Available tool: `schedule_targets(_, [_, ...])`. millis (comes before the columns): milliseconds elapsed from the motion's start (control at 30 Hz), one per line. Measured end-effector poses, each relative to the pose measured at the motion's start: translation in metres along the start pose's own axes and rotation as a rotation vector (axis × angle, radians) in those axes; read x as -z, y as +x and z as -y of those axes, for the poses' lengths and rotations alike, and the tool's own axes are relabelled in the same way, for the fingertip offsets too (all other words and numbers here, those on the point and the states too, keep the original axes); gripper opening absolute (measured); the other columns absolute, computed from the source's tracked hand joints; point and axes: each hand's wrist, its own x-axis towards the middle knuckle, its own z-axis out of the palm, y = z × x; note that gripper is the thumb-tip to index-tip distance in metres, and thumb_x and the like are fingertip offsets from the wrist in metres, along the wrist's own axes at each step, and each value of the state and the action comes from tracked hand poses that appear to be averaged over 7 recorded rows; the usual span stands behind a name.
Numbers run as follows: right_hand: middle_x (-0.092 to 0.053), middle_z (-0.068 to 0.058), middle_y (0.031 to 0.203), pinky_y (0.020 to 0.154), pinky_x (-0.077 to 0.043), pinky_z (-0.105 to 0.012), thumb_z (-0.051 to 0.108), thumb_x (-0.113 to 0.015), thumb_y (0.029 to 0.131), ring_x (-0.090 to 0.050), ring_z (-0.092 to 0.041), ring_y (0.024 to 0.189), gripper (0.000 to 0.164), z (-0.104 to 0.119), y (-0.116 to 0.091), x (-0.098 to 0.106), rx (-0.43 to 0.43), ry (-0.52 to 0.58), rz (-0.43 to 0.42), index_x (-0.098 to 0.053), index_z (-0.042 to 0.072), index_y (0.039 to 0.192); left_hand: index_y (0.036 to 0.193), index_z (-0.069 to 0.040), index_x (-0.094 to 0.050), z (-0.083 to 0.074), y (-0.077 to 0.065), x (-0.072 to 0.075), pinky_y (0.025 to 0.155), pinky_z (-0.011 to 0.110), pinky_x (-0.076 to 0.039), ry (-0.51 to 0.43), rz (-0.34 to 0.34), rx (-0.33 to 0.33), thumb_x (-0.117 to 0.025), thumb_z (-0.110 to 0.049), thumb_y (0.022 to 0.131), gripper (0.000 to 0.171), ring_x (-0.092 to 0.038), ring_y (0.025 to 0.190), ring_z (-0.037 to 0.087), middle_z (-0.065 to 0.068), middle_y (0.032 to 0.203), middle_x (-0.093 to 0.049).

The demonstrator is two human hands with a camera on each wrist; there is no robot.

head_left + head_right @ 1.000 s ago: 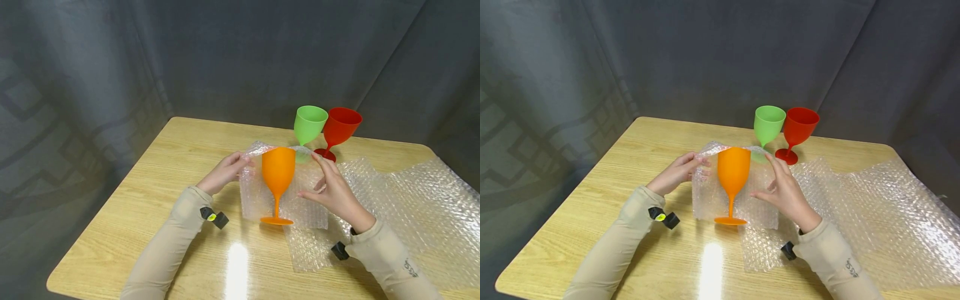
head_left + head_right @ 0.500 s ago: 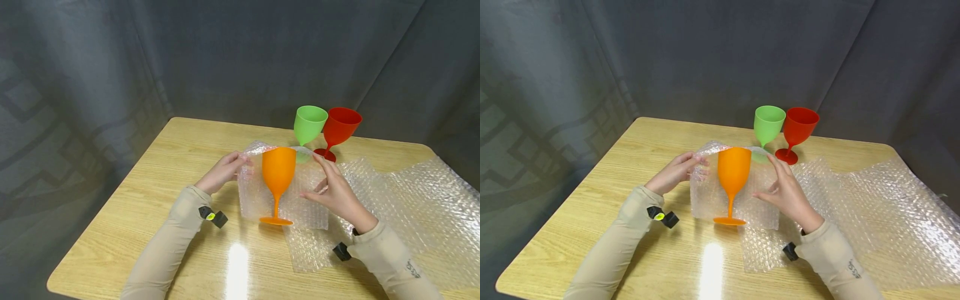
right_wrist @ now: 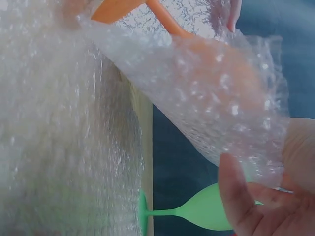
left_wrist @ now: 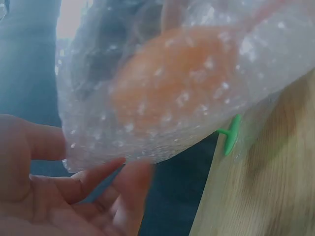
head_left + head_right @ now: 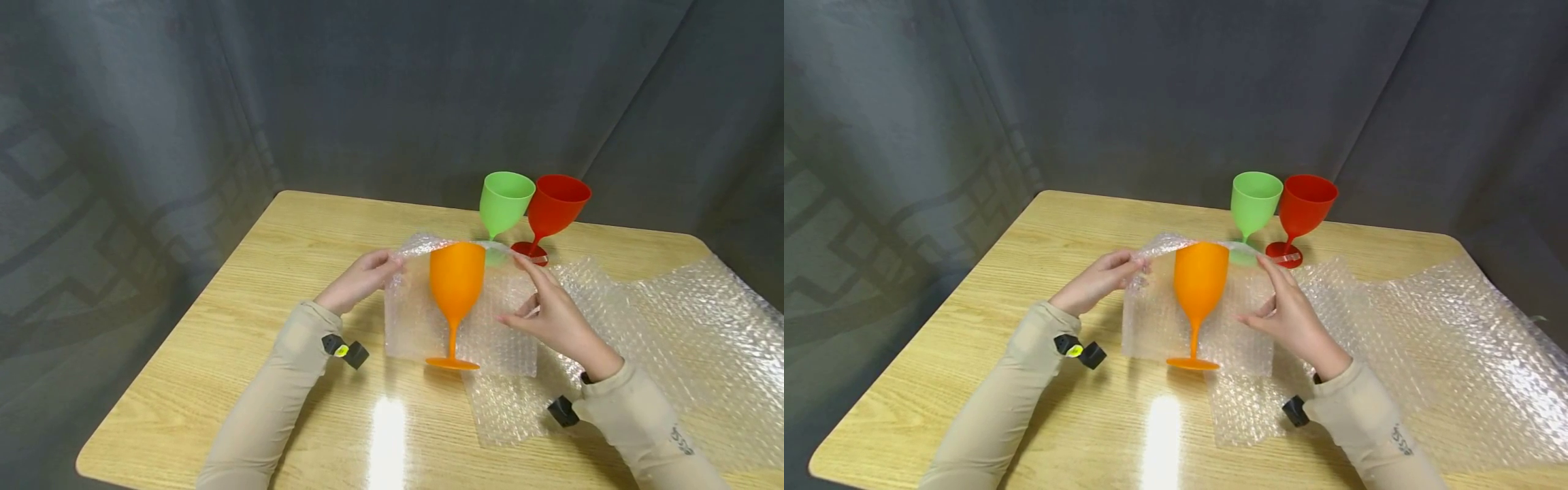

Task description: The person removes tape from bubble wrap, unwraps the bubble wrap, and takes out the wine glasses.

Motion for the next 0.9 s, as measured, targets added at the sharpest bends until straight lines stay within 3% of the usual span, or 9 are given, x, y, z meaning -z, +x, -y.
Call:
schedule_targets(133, [-0.032, -0.028, 0.142, 0.054, -0.047, -0.017, 0.0, -0.077, 0.071, -0.046, 0.0, 0.053, 0.096, -0.002, -0.001, 0.003, 0.017, -0.024, 0.042, -0.02, 0.006, 0.148, 0.112, -0.007, -0.061, 0.002, 0.0, 0.004, 0.082, 0.03, -0.046, 0.129, -0.041, 0.002, -0.047, -0.03, 0.097, 0.031, -0.052, 0.097, 0.021, 0.01, 0.113, -0.058])
schedule_targets(267, [-0.029, -0.029, 0.145, 0.049, -0.042, -0.018, -0.001, -0.074, 0.073, -0.038, -0.002, 0.05, 0.096, -0.003, 0.0, 0.007, 0.034, -0.048, 0.089, -0.016, 0.007, 0.149, 0.117, -0.008, -0.062, 0.002, 0.0, 0.006, 0.073, 0.024, -0.047, 0.195, -0.079, 0.003, -0.054, -0.028, 0.094, 0.032, -0.055, 0.093, 0.021, 0.01, 0.113, -0.06])
schedule_targets(400, [-0.03, -0.028, 0.145, 0.048, -0.039, -0.018, 0.001, -0.074, 0.073, -0.033, -0.003, 0.049, 0.096, -0.003, 0.001, 0.01, 0.035, -0.082, 0.113, -0.016, 0.006, 0.149, 0.119, -0.008, -0.062, 0.001, 0.0, 0.006, 0.063, 0.021, -0.049, 0.208, -0.114, 0.017, -0.061, -0.024, 0.09, 0.033, -0.055, 0.073, 0.015, 0.011, 0.103, -0.059])
schedule_targets(533, [-0.032, -0.029, 0.144, 0.047, -0.037, -0.018, 0.003, -0.074, 0.074, -0.032, -0.004, 0.049, 0.095, -0.003, 0.001, 0.011, 0.009, -0.103, 0.122, -0.017, 0.006, 0.149, 0.122, -0.007, -0.059, 0.0, 0.0, 0.006, 0.056, 0.023, -0.053, 0.159, -0.117, 0.064, -0.064, -0.019, 0.089, 0.036, -0.056, 0.054, 0.009, 0.014, 0.103, -0.057])
schedule_targets(767, [-0.034, -0.03, 0.143, 0.049, -0.038, -0.018, 0.001, -0.074, 0.073, -0.036, -0.005, 0.052, 0.094, 0.0, 0.002, 0.012, -0.025, -0.108, 0.129, -0.018, 0.005, 0.149, 0.126, -0.004, -0.055, -0.002, -0.002, 0.006, 0.069, 0.036, -0.059, 0.086, -0.064, 0.098, -0.062, -0.01, 0.089, 0.038, -0.063, 0.057, 0.009, 0.019, 0.108, -0.054])
schedule_targets(900, [-0.033, -0.03, 0.143, 0.049, -0.04, -0.019, 0.002, -0.073, 0.074, -0.039, -0.006, 0.051, 0.093, 0.0, 0.002, 0.012, -0.043, -0.094, 0.147, -0.018, 0.005, 0.149, 0.127, -0.006, -0.054, -0.003, -0.004, 0.007, 0.073, 0.038, -0.058, 0.103, -0.025, 0.106, -0.06, -0.011, 0.09, 0.038, -0.065, 0.062, 0.012, 0.02, 0.109, -0.055])
